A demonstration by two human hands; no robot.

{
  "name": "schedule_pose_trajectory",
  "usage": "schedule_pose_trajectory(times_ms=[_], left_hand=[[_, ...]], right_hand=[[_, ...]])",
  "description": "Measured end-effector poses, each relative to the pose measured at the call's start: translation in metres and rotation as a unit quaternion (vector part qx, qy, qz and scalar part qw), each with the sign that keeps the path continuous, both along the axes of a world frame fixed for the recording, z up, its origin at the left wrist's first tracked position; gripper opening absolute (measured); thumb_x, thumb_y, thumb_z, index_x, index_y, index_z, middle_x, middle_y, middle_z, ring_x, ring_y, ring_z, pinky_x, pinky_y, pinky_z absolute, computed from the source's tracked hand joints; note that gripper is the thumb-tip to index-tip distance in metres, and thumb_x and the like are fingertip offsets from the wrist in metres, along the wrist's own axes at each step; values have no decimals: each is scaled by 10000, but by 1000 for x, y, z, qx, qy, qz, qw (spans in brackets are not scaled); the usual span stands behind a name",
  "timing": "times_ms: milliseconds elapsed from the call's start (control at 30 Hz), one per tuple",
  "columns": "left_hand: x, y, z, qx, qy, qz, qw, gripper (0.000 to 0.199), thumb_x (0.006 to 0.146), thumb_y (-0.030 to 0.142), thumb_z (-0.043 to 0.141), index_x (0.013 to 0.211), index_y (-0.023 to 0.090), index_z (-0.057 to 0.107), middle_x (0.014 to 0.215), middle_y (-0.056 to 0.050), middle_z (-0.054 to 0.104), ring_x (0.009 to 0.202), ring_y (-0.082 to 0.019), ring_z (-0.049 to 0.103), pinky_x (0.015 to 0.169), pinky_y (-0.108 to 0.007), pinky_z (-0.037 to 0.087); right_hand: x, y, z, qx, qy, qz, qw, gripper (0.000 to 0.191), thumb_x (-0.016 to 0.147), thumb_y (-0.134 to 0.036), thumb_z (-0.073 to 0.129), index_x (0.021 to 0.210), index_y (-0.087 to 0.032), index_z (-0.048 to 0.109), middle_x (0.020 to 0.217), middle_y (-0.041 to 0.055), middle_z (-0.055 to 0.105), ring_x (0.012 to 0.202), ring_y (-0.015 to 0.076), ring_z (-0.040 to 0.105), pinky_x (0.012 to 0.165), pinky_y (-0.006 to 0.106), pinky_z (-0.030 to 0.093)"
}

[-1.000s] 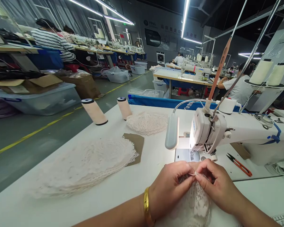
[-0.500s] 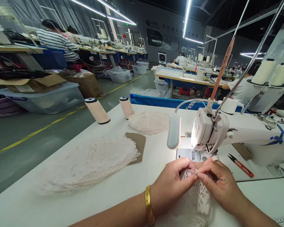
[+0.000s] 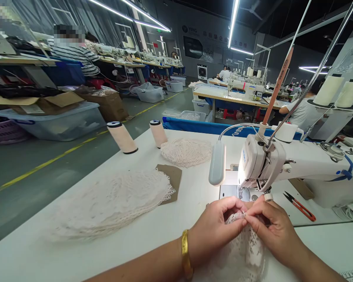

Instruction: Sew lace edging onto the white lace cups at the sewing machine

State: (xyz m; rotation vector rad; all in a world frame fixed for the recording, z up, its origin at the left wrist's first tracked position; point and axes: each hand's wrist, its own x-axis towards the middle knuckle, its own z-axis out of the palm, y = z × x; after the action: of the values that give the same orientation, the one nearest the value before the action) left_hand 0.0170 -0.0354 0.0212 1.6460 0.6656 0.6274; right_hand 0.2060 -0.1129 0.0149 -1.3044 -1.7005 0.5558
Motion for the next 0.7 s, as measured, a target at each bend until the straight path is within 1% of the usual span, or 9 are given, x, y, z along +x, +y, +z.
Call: schedule_pose_trajectory(times_ms=[100, 267, 333, 433, 467, 533, 600, 667, 700], left_hand=[[-1, 2, -2, -4, 8, 6, 1000, 279, 824, 464, 729, 872, 193, 681, 948, -59, 758, 919, -254, 675, 819, -337, 501], [-2, 3, 0, 75, 38, 39, 996, 278, 837, 464, 701, 774, 195, 674, 802, -13, 672, 776, -192, 585, 713, -296, 444], [-2, 2, 1, 88, 37, 50, 994, 260, 853, 441, 681, 765, 196, 674, 809, -11, 671, 780, -189, 592, 718, -293, 452], [-3, 0, 0, 105, 33, 55, 992, 204, 889, 365, 637, 785, 195, 677, 823, -13, 706, 788, -189, 632, 735, -294, 482], [-4, 0, -2, 125, 34, 56, 990, 189, 901, 337, 622, 790, 196, 680, 813, -10, 712, 773, -184, 636, 726, -292, 484], [-5, -1, -5, 192, 27, 56, 979, 168, 927, 279, 593, 825, 203, 703, 811, -4, 725, 756, -174, 639, 713, -287, 481], [-6, -1, -7, 264, 8, 50, 963, 173, 958, 235, 570, 921, 225, 739, 856, 3, 749, 778, -166, 655, 732, -283, 488], [-7, -1, -9, 315, -14, 41, 948, 206, 992, 212, 547, 1014, 256, 747, 886, 18, 759, 790, -153, 666, 745, -275, 492], [-7, 0, -9, 330, -21, 38, 943, 213, 1003, 205, 541, 1031, 267, 743, 886, 26, 758, 785, -146, 667, 743, -270, 492]], right_hand=[[0, 0, 0, -2, -10, -8, 1000, 159, 1032, -314, 631, 897, -271, 704, 847, -5, 669, 782, 177, 596, 716, 272, 458], [0, -1, 1, -14, -29, -23, 999, 185, 1035, -309, 602, 864, -258, 652, 788, -28, 594, 705, 157, 522, 646, 255, 410], [0, -1, 1, -21, -33, -20, 999, 182, 1044, -305, 578, 875, -256, 626, 804, -32, 584, 705, 151, 520, 637, 250, 405], [0, -2, 0, -16, -44, -4, 999, 180, 1062, -300, 544, 898, -257, 605, 837, -27, 593, 737, 153, 543, 663, 252, 427], [0, -2, -1, -9, -50, 0, 999, 176, 1066, -297, 537, 906, -258, 600, 846, -24, 601, 752, 156, 555, 674, 255, 436], [0, -3, -2, 6, -60, 3, 998, 139, 1067, -285, 538, 944, -263, 599, 873, -19, 623, 769, 160, 574, 678, 255, 452], [0, -4, -3, 17, -69, 5, 997, 58, 1058, -278, 556, 1036, -276, 610, 925, -13, 646, 780, 163, 586, 658, 249, 463], [1, -4, -3, 27, -80, 6, 996, 94, 1049, -269, 572, 1132, -292, 611, 967, -8, 654, 785, 166, 590, 632, 243, 467], [1, -4, -2, 35, -85, 7, 996, 112, 1047, -262, 575, 1148, -294, 612, 971, -6, 653, 788, 167, 591, 628, 242, 469]])
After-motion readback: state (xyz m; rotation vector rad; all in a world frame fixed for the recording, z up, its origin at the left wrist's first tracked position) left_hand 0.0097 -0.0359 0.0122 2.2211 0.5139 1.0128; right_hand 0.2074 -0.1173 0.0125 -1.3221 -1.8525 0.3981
